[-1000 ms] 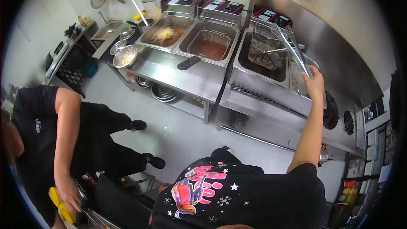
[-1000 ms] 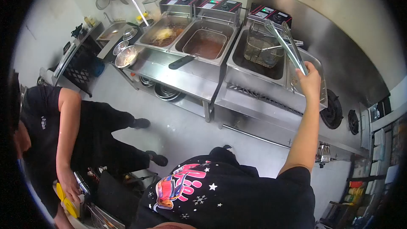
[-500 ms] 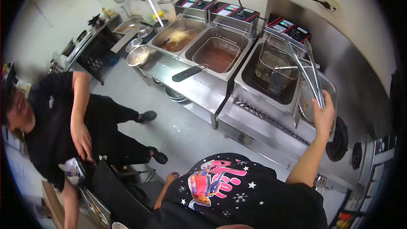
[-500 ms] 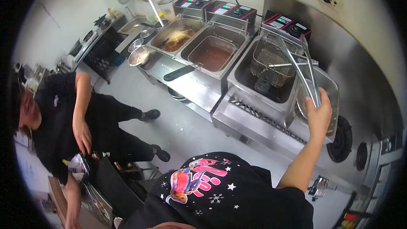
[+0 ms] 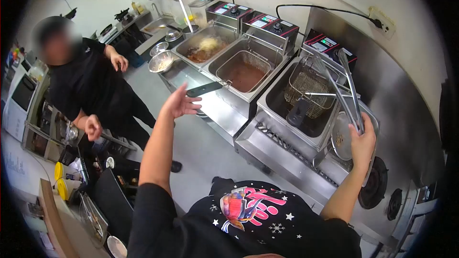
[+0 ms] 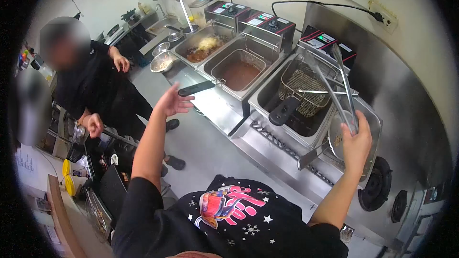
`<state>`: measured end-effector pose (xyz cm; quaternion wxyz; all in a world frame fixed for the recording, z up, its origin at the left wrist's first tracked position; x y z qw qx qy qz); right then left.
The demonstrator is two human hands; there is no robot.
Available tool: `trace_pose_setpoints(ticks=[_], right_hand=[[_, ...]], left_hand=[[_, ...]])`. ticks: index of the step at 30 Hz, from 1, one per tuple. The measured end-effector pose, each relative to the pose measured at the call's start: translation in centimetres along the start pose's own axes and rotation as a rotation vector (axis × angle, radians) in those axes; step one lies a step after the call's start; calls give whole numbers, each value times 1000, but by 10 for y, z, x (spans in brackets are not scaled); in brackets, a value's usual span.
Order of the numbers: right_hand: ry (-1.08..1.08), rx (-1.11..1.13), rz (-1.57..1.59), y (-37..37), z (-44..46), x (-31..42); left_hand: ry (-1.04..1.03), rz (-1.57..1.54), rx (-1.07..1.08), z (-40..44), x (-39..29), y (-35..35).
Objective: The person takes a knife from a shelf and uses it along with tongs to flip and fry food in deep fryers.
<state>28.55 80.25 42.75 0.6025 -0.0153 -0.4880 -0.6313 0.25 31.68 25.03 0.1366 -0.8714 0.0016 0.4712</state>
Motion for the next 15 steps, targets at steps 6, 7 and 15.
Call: trace_pose_setpoints(ticks=[6,7,15], right_hand=[[-101,6,54,6,-25,0],[-133,-12,67,8,-30,-3],[-266,-222,91,25,-67,17]], left_hand=[[106,84,279,24,7,-53],[112,73,241,23,12,-56],[-3,221,337,-6,0,-54]])
Point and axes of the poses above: each hand's wrist, its own z-axis towards the middle knuckle, its own y-axis out of the back of the hand, x = y × z, the point moved 10 cm from there along z, towards the middle knuckle, and after that the axes turned 7 degrees about -x, right-handed, at the moved point
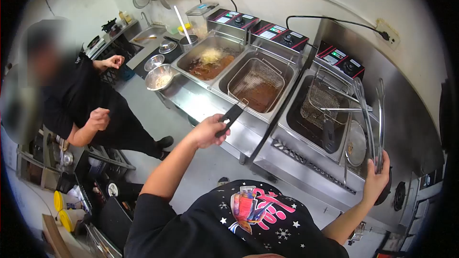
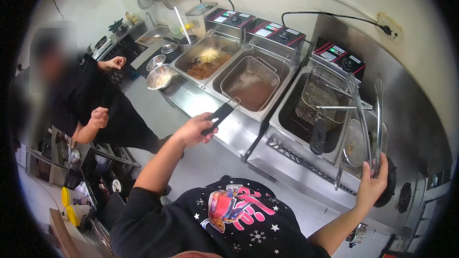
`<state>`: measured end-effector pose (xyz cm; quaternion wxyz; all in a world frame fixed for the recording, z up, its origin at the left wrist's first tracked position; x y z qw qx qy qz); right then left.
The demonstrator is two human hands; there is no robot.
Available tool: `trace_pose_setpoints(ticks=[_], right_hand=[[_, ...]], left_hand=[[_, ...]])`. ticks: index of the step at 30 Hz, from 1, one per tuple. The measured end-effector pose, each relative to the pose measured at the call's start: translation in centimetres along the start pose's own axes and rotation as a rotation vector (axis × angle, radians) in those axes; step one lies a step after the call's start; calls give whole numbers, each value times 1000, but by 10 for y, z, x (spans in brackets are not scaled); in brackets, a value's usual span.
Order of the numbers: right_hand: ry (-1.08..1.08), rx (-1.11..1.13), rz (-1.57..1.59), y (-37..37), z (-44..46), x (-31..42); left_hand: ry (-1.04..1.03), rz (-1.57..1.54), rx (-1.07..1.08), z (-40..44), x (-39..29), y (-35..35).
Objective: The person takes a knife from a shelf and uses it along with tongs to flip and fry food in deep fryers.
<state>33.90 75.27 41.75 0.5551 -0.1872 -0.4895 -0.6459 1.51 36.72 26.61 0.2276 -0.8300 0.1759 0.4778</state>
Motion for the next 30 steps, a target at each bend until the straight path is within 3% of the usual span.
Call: trace_pose_setpoints(ticks=[7,12,15,24,30], right_hand=[[20,-124,-103,-8,-37,38],[-16,-173,-143,-15,-75,43],[-2,-127,-159,-22,-84,40],[-35,-128,-129,-15,-56,46],[11,-103,-60,-13,-39,40]], left_hand=[[-249,403,28,-13,-13,17],[-594,652,-110,-13,-25,47],[-701,665,-148,-14,-26,52],[-812,689,-332,-21,-10,56],[-768,693,-360,-26,0,48]])
Point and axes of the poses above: each hand's wrist, its own z-axis towards the middle knuckle, its own y-axis out of the back of the hand, x = y × z, the point moved 10 cm from there along z, towards the middle knuckle, and after that the axes turned 7 degrees about -x, right-handed, at the moved point
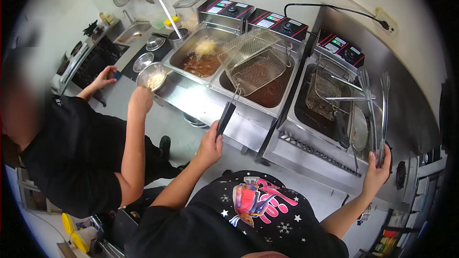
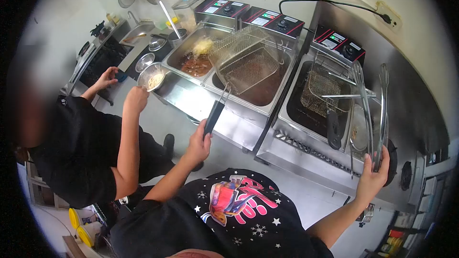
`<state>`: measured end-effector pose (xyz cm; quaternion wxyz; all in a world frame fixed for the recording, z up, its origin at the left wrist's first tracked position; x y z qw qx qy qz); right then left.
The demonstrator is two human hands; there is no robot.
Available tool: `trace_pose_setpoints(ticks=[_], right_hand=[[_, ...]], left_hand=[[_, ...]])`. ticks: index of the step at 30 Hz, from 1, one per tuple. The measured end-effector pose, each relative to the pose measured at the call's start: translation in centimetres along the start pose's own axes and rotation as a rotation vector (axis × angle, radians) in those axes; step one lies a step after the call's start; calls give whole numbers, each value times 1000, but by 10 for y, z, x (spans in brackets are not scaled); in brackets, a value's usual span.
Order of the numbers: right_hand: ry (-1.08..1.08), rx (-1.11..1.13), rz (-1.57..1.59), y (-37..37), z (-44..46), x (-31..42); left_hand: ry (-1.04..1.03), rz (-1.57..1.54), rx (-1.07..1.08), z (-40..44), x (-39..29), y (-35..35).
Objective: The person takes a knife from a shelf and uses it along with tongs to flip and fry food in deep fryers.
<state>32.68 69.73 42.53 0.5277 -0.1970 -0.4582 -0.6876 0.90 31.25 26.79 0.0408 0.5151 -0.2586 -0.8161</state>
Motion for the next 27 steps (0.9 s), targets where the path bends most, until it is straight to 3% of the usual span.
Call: trace_pose_setpoints(ticks=[5,15,18,23,27], right_hand=[[24,32,-14,-3,13,-11],[72,97,50,-18,28,-13],[79,100,3,-20,26,-6],[43,74,5,-15,24,3],[24,64,23,-12,20,3]], left_hand=[[121,-107,-52,-7,6,-13],[49,-25,-70,-21,-7,-3],[366,-440,-48,-22,15,-5],[532,-743,-119,2,-1,30],[506,-906,-150,38,-19,76]])
Point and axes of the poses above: each hand's wrist, its own z-axis towards the middle knuckle, its own y-axis out of the back of the hand, x = y × z, the point moved 10 cm from there along z, towards the middle knuckle, and after that the axes turned 7 degrees about -x, right-handed, at the moved point
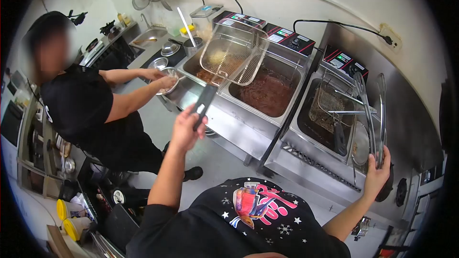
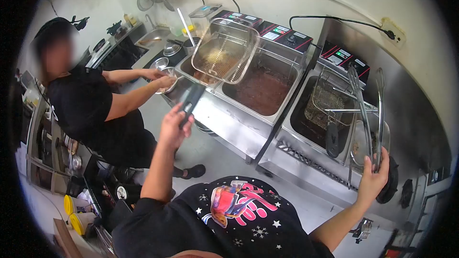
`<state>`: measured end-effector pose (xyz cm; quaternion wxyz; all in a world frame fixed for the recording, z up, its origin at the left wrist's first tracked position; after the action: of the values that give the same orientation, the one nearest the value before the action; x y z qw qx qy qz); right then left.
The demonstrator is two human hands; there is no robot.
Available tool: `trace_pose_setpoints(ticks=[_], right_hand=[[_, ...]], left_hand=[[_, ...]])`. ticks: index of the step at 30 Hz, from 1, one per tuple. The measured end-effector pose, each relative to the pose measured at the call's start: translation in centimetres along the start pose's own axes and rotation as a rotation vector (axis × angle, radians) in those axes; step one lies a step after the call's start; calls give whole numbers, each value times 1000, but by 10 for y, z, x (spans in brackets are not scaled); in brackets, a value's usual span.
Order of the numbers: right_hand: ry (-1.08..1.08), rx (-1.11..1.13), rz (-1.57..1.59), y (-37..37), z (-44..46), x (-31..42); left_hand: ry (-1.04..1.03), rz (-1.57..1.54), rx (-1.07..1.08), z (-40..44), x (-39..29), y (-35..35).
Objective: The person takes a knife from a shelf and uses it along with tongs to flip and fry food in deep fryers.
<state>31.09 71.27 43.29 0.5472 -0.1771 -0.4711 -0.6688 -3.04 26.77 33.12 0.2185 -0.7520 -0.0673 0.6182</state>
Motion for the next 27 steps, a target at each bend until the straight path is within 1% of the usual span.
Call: trace_pose_setpoints(ticks=[1,2,3,4,6,8,9,10,12,13,15,20,23,27], right_hand=[[-1,-1,-3,1,-2,0],[18,-16,10,2,-4,0],[38,-33,22,2,-6,-1],[58,-51,35,4,-8,-1],[55,-67,31,8,-13,0],[39,-77,18,11,-18,1],[26,-80,8,14,-21,1],[12,-85,-2,17,-23,1],[-12,-109,15,21,-28,4],[-22,-121,24,23,-31,4],[-29,-126,-12,28,-33,0],[-27,-154,-35,35,-39,-4],[-33,-167,-35,38,-42,-6],[-16,-174,-25,42,-42,-13]], left_hand=[[-20,-24,36,8,-17,0],[-13,-4,-17,15,-35,2],[-22,-17,8,31,-45,10],[-11,-15,87,47,-54,11],[55,-10,97,81,-64,21],[88,76,-46,108,-76,37],[141,65,-70,121,-81,41],[185,32,-39,138,-83,45],[244,115,-30,150,-96,39],[173,127,-47,167,-103,44],[172,176,-50,184,-112,42],[227,250,23,210,-116,26],[254,226,22,222,-108,24],[229,183,-72,219,-102,41]])
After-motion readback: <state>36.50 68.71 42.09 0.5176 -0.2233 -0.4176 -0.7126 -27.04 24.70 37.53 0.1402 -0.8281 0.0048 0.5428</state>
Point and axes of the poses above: each hand's wrist, its own z-axis towards the middle knuckle, its own y-axis out of the back of the hand, x = y × z, the point moved 10 cm from there along z, towards the middle knuckle, and after that the axes turned 7 degrees about -x, right-handed, at the moved point
